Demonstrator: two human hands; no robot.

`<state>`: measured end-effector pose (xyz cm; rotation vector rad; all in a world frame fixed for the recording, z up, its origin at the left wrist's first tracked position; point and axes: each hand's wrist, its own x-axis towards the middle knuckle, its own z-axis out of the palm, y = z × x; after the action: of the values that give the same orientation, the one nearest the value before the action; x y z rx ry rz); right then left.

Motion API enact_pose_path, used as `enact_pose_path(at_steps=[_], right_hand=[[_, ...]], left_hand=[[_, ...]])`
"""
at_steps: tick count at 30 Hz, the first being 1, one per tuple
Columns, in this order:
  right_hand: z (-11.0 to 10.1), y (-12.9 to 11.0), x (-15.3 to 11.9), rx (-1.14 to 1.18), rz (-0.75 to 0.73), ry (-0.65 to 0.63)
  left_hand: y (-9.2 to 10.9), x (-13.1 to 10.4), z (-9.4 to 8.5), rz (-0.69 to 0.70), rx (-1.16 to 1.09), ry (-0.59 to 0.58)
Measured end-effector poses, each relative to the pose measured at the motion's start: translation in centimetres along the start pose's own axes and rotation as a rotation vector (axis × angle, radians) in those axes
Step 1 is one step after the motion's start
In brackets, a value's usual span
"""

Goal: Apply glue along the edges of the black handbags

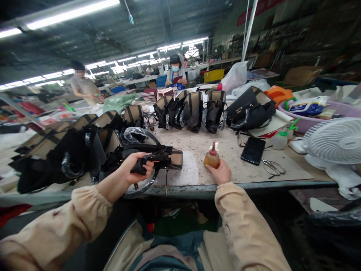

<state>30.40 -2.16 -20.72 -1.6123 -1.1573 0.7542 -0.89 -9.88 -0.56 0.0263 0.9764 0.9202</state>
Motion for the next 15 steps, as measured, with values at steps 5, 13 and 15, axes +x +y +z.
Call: enact_pose_path(at_steps=[5, 13, 15], right_hand=[[0.4, 0.2, -0.2, -0.175, -0.061, 0.015], [-1.2, -2.6, -2.0, -0.235, -0.232, 0.063], [-2.0, -5.1, -4.5, -0.239, -0.349, 0.084]], left_hand=[[-0.6, 0.2, -0.2, 0.001, -0.004, 0.002], [-1.4, -0.1, -0.9, 0.045, 0.087, 0.014], [-1.7, 0.1, -1.3, 0.069, 0.119, 0.026]])
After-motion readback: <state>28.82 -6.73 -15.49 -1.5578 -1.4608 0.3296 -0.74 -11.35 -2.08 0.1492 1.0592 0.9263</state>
